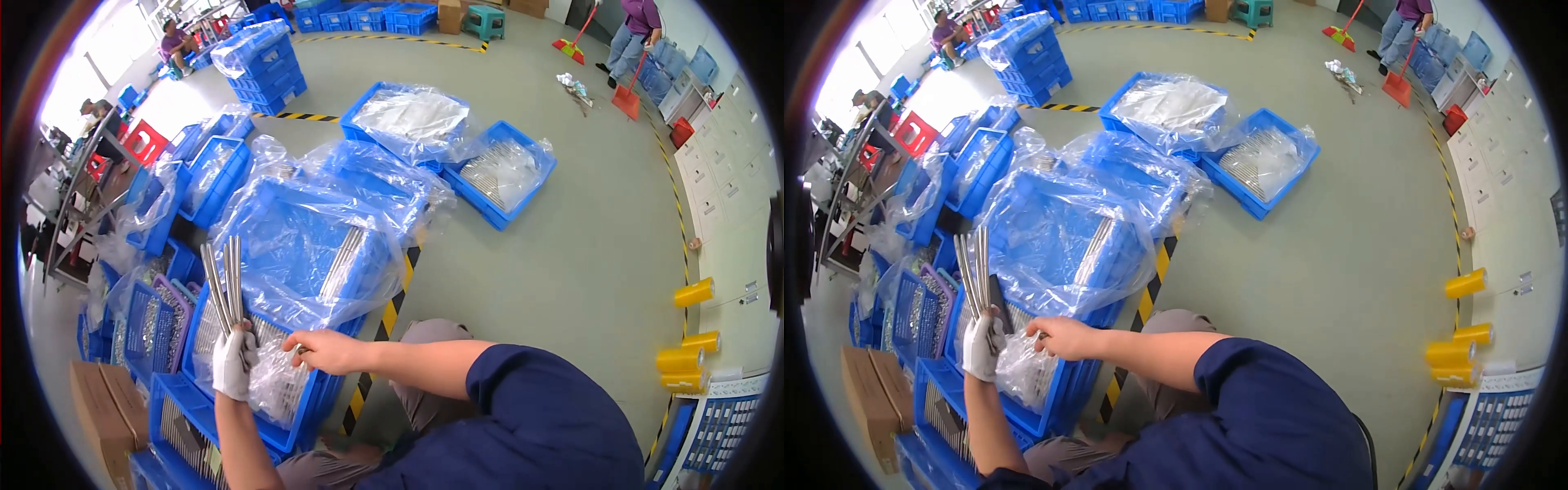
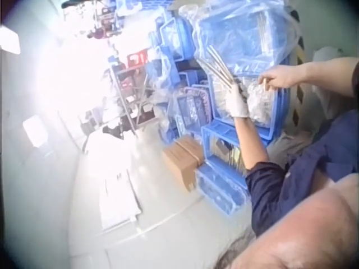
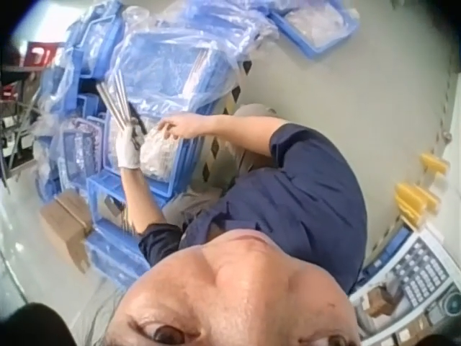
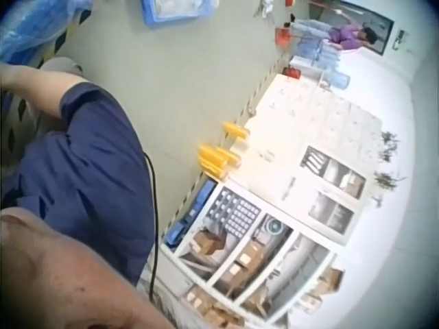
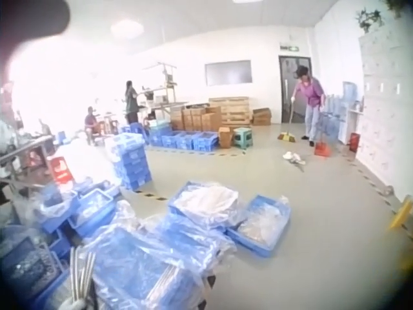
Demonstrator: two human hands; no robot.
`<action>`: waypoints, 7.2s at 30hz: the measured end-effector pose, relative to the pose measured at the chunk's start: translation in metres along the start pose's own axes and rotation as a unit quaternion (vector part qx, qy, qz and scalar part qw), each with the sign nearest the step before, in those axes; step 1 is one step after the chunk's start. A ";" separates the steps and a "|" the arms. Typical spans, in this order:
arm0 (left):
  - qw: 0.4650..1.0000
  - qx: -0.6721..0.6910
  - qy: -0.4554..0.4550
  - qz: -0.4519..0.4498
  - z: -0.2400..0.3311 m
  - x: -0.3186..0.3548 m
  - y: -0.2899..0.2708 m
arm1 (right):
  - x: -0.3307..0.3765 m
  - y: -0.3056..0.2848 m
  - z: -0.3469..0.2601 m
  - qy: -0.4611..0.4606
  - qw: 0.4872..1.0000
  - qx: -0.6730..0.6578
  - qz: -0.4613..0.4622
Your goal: Sorting and organizing bundles of long metal rods into plastic bags and blue industrial crates.
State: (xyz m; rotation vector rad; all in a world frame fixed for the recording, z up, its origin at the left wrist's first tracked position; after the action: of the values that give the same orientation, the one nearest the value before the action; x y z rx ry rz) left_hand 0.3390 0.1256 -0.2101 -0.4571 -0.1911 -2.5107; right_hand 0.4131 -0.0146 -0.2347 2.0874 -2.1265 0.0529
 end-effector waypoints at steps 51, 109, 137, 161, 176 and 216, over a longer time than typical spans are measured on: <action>0.968 0.243 0.063 0.026 -0.068 0.116 -0.019 | -0.044 0.009 -0.065 -0.199 0.919 0.172 0.294; 0.979 0.193 0.057 0.034 -0.060 0.120 -0.040 | -0.059 0.086 -0.005 0.015 0.993 -0.098 -0.065; 0.931 0.344 0.059 -0.109 -0.055 0.135 -0.029 | -0.040 0.118 0.014 0.195 0.907 -0.236 -0.290; 0.983 0.171 0.059 0.019 -0.068 0.122 -0.055 | -0.063 0.007 -0.018 -0.014 0.954 -0.297 0.040; 0.994 0.107 0.007 -0.025 -0.071 0.120 -0.047 | -0.056 0.008 -0.042 -0.074 0.960 -0.267 -0.041; 0.974 0.204 0.084 0.054 -0.070 0.120 -0.046 | -0.058 0.062 -0.003 0.075 0.985 -0.144 -0.050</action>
State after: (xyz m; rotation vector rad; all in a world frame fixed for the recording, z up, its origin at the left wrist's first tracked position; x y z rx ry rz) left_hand 0.1999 0.0858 -0.2330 -0.0839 -0.5837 -2.3076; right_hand 0.3526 0.0452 -0.2348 1.9514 -1.8181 -0.0992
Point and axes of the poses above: each hand's wrist, its own x-axis away from the middle knuckle, its own y-axis out of the palm, z = x × y, the point moved 7 cm from there along -x, towards the middle knuckle, and after that the axes turned 9 degrees about -z, right-handed, at the moved point
